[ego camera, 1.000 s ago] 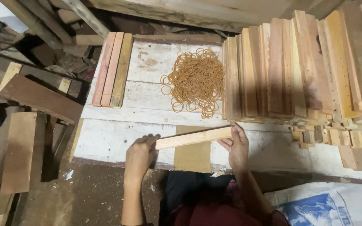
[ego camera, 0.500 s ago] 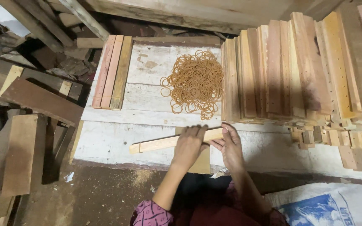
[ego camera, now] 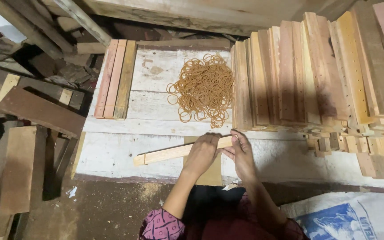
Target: Wrapping rubber bands around individual wooden slats in a workshop environment
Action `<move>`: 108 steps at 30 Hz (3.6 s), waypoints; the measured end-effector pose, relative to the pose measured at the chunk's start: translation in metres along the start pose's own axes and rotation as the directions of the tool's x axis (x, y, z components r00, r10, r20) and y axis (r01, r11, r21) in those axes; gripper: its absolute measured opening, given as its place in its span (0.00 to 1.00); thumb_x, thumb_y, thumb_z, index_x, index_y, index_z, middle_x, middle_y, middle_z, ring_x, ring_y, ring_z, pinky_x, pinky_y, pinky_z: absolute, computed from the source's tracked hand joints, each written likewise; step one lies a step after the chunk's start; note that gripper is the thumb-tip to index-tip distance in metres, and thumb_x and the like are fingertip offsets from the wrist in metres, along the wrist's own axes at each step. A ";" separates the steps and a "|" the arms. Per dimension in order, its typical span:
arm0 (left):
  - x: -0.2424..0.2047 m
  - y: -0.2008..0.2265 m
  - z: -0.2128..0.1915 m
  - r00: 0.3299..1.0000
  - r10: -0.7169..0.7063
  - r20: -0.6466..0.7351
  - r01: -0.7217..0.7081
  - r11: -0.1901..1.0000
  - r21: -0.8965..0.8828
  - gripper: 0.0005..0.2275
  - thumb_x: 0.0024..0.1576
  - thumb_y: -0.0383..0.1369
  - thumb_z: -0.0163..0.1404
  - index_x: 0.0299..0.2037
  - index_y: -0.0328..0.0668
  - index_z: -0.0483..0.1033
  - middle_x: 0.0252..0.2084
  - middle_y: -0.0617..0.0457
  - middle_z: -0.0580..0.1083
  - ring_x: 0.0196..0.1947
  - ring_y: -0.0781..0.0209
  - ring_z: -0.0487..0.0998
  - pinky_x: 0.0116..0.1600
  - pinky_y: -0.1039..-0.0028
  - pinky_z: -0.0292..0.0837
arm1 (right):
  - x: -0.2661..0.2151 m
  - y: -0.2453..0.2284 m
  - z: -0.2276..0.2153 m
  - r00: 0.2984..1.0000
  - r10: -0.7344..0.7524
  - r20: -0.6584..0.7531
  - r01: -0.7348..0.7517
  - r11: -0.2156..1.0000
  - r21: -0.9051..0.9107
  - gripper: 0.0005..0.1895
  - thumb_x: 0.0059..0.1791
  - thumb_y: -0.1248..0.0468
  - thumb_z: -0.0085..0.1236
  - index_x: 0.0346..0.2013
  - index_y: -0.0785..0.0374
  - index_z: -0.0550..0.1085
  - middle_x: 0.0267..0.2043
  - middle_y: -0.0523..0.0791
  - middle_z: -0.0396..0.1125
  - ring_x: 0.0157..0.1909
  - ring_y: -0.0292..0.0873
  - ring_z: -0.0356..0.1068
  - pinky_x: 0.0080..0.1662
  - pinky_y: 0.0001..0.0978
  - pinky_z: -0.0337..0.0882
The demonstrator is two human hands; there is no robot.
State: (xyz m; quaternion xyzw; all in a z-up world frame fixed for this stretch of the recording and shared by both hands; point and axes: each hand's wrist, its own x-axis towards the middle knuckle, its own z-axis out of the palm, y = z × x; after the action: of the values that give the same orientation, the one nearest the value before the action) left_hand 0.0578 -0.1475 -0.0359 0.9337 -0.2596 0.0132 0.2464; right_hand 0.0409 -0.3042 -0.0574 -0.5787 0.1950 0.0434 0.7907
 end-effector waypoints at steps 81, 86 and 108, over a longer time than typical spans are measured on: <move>-0.025 0.041 -0.043 0.979 0.027 -0.200 -0.079 0.963 -0.259 0.17 0.51 0.36 0.61 0.51 0.50 0.79 0.40 0.50 0.80 0.46 0.46 0.80 0.52 0.59 0.75 | 0.010 -0.024 -0.050 0.978 -0.016 0.210 0.072 0.962 -0.264 0.21 0.44 0.62 0.71 0.48 0.70 0.80 0.42 0.47 0.73 0.38 0.39 0.75 0.41 0.34 0.81; -0.029 0.033 -0.035 0.996 0.012 -0.091 -0.035 0.965 -0.259 0.20 0.51 0.34 0.60 0.53 0.47 0.69 0.38 0.47 0.81 0.45 0.45 0.81 0.52 0.57 0.74 | 0.009 -0.022 -0.064 0.944 0.047 0.327 0.033 0.971 -0.237 0.21 0.45 0.66 0.66 0.51 0.72 0.77 0.47 0.51 0.71 0.44 0.43 0.75 0.47 0.42 0.79; -0.019 0.041 -0.013 0.824 -0.557 -0.106 0.184 0.440 -0.879 0.22 0.56 0.38 0.56 0.60 0.40 0.75 0.49 0.53 0.82 0.43 0.66 0.82 0.47 0.78 0.75 | -0.052 0.019 0.003 0.852 -0.522 0.024 0.523 0.852 -0.005 0.13 0.43 0.75 0.66 0.41 0.71 0.77 0.53 0.58 0.74 0.54 0.46 0.76 0.56 0.34 0.77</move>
State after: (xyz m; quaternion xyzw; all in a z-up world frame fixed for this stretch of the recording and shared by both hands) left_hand 0.0231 -0.1628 -0.0091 0.7089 0.0365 0.0127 0.7042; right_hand -0.0115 -0.2872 -0.0556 -0.6138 0.0218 -0.1656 0.7716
